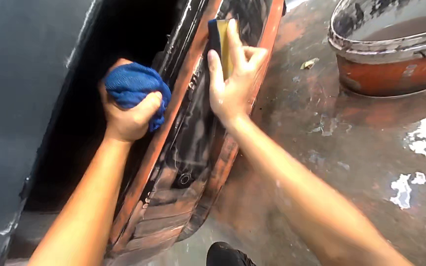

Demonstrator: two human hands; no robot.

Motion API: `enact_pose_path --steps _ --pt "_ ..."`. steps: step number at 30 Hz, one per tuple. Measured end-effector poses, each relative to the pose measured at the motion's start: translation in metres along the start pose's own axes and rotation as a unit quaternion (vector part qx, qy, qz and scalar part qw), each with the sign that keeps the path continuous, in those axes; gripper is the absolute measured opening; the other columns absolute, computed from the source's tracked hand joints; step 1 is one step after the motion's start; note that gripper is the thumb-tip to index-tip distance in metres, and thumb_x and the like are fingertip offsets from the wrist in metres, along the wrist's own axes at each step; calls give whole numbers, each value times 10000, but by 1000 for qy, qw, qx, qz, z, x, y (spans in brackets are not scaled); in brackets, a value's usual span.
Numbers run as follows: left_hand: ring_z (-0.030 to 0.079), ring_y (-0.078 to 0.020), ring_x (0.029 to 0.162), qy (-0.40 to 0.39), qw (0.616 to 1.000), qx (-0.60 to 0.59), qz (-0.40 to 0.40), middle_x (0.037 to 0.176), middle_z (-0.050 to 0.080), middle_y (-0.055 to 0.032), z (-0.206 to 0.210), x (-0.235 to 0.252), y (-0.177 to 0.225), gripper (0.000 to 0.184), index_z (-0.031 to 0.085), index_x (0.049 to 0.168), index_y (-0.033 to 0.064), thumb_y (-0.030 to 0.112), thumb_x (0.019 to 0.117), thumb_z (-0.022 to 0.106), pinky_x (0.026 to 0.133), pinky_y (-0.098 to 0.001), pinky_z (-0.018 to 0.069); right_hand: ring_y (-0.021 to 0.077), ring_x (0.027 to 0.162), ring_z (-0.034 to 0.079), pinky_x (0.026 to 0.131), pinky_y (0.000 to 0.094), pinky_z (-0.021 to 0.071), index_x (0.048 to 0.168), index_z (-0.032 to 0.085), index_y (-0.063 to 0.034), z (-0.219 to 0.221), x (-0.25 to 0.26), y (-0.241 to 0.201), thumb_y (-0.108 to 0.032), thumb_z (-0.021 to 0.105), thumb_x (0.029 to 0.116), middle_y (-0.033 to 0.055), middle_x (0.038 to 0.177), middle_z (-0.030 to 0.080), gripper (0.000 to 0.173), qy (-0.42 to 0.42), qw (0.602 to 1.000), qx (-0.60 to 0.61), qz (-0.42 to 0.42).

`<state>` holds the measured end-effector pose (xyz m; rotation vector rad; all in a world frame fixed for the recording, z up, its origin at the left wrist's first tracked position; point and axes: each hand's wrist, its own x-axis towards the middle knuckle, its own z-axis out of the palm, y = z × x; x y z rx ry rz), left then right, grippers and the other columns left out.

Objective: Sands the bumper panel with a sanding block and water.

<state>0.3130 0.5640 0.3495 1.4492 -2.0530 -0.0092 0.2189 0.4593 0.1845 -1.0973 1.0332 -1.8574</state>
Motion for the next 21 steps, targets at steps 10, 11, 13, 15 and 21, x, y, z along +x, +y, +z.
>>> enact_pose_path --steps 10,11,13,15,21 --pt "694 -106 938 -32 987 149 58 991 717 -48 8 4 9 341 643 1081 12 130 779 748 868 -288 586 293 1024 559 832 474 513 1382 663 -241 0 -13 25 -474 697 887 161 1139 566 548 -2 1000 23 -14" --pt "693 -101 930 -29 986 155 61 980 715 -47 8 4 10 334 642 1071 14 133 777 748 859 -282 584 287 1031 552 841 462 499 1418 636 -262 7 12 27 -502 671 907 156 1142 560 566 8 1000 -6 14" --pt "691 -104 912 -22 986 155 59 964 711 -40 10 2 11 330 641 1063 26 143 773 746 839 -285 586 276 1106 541 906 462 497 1498 548 -284 -8 -3 11 -502 614 963 137 1217 546 582 -18 999 -25 38" --pt "700 -118 908 -9 987 154 53 963 719 -38 11 2 11 340 651 1071 33 158 772 753 834 -303 600 277 1209 531 963 503 507 1522 499 -281 -42 -85 -10 -443 591 971 137 1355 513 581 -72 997 11 -10" --pt "701 -108 918 -12 986 157 60 973 720 -32 8 3 7 325 646 1055 38 155 771 751 844 -290 595 281 1065 578 845 474 540 1359 665 -281 -24 -66 24 -452 700 880 137 1184 577 509 -43 997 45 -48"
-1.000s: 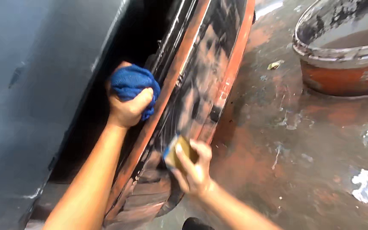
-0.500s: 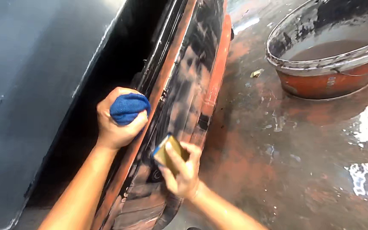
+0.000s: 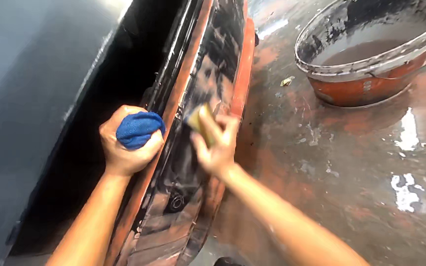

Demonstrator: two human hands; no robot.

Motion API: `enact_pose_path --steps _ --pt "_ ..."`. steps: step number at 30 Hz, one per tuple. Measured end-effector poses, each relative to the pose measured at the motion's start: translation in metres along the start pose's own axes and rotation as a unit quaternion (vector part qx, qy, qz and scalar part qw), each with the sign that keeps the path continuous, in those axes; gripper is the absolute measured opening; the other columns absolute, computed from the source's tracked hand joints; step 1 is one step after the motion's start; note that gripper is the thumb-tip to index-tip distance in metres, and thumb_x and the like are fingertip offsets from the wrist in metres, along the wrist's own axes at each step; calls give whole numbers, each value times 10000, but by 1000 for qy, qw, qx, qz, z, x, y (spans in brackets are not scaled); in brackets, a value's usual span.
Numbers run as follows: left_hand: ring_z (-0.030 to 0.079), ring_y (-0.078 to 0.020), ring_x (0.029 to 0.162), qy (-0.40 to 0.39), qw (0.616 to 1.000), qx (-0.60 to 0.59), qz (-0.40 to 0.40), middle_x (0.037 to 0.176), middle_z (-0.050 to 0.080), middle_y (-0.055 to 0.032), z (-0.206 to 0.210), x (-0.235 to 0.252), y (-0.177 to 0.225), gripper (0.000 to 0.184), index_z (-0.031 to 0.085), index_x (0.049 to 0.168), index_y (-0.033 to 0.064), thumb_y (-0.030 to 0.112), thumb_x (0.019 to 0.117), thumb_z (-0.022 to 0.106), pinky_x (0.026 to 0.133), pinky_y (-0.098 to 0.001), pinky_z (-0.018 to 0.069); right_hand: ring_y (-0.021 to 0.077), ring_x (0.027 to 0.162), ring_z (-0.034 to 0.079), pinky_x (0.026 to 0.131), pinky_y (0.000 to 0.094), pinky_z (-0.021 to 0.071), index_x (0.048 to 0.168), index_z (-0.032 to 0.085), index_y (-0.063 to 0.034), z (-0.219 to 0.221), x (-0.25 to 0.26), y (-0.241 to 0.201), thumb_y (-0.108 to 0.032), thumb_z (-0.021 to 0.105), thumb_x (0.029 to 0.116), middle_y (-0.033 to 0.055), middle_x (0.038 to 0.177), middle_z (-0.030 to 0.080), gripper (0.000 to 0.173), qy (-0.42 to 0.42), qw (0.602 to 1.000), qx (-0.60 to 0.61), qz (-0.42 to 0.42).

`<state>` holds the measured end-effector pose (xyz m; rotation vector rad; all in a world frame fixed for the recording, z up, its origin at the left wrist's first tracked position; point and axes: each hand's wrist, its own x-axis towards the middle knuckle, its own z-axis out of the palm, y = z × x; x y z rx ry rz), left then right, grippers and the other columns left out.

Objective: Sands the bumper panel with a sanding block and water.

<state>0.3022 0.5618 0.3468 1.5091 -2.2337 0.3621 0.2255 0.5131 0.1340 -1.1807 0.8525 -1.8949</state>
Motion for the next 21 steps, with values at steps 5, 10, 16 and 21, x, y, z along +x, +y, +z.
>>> enact_pose_path --steps 5,10,16,21 --pt "691 -101 922 11 1000 0 -2 976 708 -28 3 0 4 339 637 1067 40 164 770 744 841 -281 587 271 1197 531 927 488 517 1521 507 -282 -13 -12 -30 -448 616 970 122 1331 513 586 -19 996 -38 76" --pt "692 -103 924 7 1000 3 -7 979 707 -18 0 1 -2 332 637 1066 54 180 779 748 839 -287 594 267 1095 577 866 469 538 1362 652 -300 -2 -26 -5 -458 697 867 126 1215 572 522 3 1000 6 -15" --pt "684 -117 953 9 1000 14 10 1004 704 -51 1 0 1 372 624 1094 21 173 776 743 872 -303 576 266 1172 526 933 478 505 1517 520 -309 3 40 -8 -486 616 975 119 1281 528 578 26 990 -29 139" --pt "674 -114 1075 -8 1000 12 -3 1189 697 -81 1 0 6 561 602 1323 -29 157 811 734 996 -306 553 223 1164 564 943 436 537 1362 640 -352 -14 -115 -39 -508 660 911 94 1271 548 477 0 996 69 54"
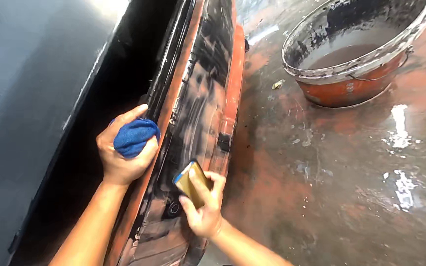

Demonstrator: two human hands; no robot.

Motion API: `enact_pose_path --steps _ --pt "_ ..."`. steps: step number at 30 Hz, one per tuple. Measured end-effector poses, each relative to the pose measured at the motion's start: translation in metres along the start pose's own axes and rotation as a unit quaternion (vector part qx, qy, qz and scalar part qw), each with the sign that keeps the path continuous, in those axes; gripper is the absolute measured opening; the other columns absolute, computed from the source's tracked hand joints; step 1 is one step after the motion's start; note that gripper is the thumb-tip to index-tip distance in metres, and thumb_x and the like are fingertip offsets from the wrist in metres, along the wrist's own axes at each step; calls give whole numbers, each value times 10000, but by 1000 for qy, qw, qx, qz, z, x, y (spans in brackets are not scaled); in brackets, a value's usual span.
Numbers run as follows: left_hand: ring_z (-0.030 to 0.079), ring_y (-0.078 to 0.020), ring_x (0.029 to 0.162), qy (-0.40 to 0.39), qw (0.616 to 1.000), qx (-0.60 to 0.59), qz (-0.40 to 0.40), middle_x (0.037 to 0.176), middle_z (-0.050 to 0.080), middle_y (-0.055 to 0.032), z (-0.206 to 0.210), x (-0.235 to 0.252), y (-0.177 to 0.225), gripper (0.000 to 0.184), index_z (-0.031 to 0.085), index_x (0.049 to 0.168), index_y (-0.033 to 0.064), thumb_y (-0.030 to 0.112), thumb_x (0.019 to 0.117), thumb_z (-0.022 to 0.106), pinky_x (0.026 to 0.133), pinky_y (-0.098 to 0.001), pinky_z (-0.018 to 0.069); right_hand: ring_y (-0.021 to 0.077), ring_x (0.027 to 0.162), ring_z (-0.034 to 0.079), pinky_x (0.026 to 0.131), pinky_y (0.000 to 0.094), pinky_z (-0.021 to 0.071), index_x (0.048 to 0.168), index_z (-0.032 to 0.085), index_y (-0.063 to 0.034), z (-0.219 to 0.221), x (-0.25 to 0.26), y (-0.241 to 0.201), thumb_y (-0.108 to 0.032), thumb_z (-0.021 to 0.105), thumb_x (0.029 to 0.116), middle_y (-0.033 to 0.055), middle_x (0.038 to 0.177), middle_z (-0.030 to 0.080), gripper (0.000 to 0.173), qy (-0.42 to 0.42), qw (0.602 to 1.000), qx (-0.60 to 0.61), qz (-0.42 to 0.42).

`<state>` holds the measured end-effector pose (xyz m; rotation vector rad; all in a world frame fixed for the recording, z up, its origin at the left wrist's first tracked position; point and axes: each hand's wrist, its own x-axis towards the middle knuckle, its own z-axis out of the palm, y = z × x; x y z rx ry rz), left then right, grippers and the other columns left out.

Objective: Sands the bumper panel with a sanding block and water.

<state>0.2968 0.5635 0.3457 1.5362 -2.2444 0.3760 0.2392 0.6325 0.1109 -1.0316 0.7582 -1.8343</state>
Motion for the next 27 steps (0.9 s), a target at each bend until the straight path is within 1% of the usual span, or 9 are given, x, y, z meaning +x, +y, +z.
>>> enact_pose_path --steps 6,9,11,13,16,19,22,25,27 --pt "688 -141 998 12 999 -7 52 1028 721 -83 3 0 -7 314 669 1071 1 130 794 739 912 -325 565 231 1024 546 815 408 514 1395 655 -269 25 177 46 -449 746 880 117 1179 534 553 110 982 2 153" --pt "683 -141 976 21 999 7 42 1001 714 -76 3 -3 0 297 671 1052 7 151 799 733 891 -324 564 242 1202 517 939 453 512 1532 478 -284 -1 69 4 -407 617 983 113 1354 486 579 11 995 -30 94" --pt "682 -133 968 24 999 17 27 998 706 -54 5 -3 1 281 674 1037 30 181 808 731 877 -317 573 229 1236 521 989 449 510 1474 502 -351 -13 -31 -1 -500 592 947 106 1362 486 555 -23 999 -30 34" --pt "676 -117 976 26 999 25 23 1001 701 -39 5 -5 0 281 669 1029 36 188 801 729 885 -303 565 207 1187 544 960 422 525 1419 541 -381 -12 -41 7 -532 615 920 89 1305 507 526 -27 999 -8 29" --pt "679 -93 984 22 999 19 29 1020 704 -20 3 -5 -4 311 646 1060 41 180 798 739 897 -292 569 268 1115 553 884 462 533 1397 617 -195 10 98 31 -401 706 899 162 1255 529 546 39 990 18 134" --pt "680 -94 974 18 999 11 48 1019 706 -45 2 -7 -6 353 622 1091 15 150 789 746 893 -296 564 297 1093 551 859 483 509 1418 617 -255 21 199 57 -475 686 904 166 1248 538 564 84 973 -13 216" --pt "671 -69 970 18 999 26 38 1015 700 -25 1 -5 2 332 629 1083 21 156 798 733 883 -263 557 278 1259 501 983 503 499 1559 432 -307 -2 90 18 -434 568 1007 149 1429 457 583 3 990 -21 141" --pt "675 -80 947 20 999 43 17 992 692 -21 3 -4 3 311 627 1057 32 182 799 716 858 -276 568 233 1240 509 995 455 502 1494 453 -384 -11 -56 14 -554 539 958 106 1359 464 570 -19 998 -27 48" --pt "673 -80 948 15 999 46 19 990 691 -22 -1 -7 0 318 618 1054 33 189 797 720 863 -280 565 215 1180 542 943 437 527 1425 508 -371 -8 -35 21 -531 598 943 89 1304 491 516 -17 998 -5 55"
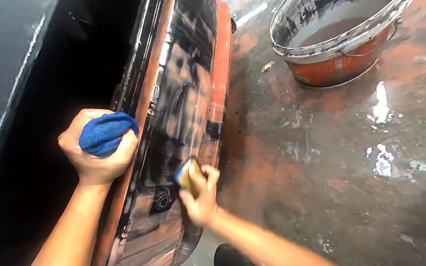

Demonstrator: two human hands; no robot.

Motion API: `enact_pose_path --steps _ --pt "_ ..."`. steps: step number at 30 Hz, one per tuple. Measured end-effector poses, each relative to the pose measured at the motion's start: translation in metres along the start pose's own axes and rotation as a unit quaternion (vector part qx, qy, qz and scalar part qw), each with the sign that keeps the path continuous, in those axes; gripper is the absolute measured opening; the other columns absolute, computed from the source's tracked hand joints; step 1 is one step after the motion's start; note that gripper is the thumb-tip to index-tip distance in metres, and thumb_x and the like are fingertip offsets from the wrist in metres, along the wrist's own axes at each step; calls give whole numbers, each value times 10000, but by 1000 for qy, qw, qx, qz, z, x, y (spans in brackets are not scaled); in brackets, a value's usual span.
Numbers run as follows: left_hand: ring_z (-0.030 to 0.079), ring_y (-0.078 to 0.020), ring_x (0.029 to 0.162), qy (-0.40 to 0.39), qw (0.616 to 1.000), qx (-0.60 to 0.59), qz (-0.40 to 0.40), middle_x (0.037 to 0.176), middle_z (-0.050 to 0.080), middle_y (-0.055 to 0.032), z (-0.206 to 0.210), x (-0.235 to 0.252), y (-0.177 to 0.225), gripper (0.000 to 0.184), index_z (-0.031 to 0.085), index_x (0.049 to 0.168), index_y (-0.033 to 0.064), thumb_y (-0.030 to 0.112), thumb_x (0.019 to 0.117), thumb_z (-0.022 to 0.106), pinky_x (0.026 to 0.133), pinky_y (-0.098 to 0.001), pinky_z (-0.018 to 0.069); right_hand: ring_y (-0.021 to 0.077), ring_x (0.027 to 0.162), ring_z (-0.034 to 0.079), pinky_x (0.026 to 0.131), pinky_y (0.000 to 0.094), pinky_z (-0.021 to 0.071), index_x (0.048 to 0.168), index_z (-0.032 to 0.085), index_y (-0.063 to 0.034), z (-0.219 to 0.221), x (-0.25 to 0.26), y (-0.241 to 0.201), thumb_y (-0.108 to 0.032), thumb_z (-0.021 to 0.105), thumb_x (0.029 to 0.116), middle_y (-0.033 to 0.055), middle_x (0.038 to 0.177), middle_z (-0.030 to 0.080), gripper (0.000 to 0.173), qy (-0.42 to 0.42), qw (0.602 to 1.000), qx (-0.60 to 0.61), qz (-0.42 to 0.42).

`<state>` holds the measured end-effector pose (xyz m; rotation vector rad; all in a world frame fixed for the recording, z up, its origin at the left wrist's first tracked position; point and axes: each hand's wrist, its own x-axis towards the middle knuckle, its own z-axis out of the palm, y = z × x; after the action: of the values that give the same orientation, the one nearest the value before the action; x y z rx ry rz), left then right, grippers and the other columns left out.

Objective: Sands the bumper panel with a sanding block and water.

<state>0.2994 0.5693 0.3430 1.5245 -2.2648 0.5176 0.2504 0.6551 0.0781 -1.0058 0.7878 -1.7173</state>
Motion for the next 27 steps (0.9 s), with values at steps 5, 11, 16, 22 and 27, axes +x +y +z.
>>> enact_pose_path --steps 5,11,16,22,27 --pt "676 -70 930 -1 999 -13 33 981 700 -25 2 3 -5 304 611 1058 27 152 808 729 846 -283 565 276 1094 549 888 443 519 1399 636 -191 18 217 28 -399 709 909 173 1230 537 537 111 984 40 130" --pt "670 -77 919 10 1000 9 7 970 685 -24 4 2 2 309 617 1044 30 184 797 722 838 -279 565 247 1289 499 1022 480 501 1496 473 -381 -13 -15 21 -513 541 974 109 1408 463 543 -10 999 -24 -23" --pt "669 -62 938 3 1000 6 13 993 689 -6 2 2 -7 341 613 1069 40 211 798 730 852 -282 565 266 1118 547 898 460 533 1380 622 -240 6 129 37 -380 672 914 149 1236 522 489 58 997 10 -43" --pt "669 -73 934 7 1000 2 4 989 685 -4 3 2 -1 340 608 1082 49 214 807 721 839 -284 568 280 1323 465 1069 504 466 1502 514 -273 -7 83 15 -401 572 982 140 1438 459 539 5 999 -22 -49" --pt "674 -64 923 13 1000 3 4 973 692 4 2 2 -6 321 617 1044 58 222 794 734 835 -275 571 215 1197 530 970 438 507 1403 548 -352 -1 66 28 -465 633 926 74 1308 500 498 -2 995 18 -95"
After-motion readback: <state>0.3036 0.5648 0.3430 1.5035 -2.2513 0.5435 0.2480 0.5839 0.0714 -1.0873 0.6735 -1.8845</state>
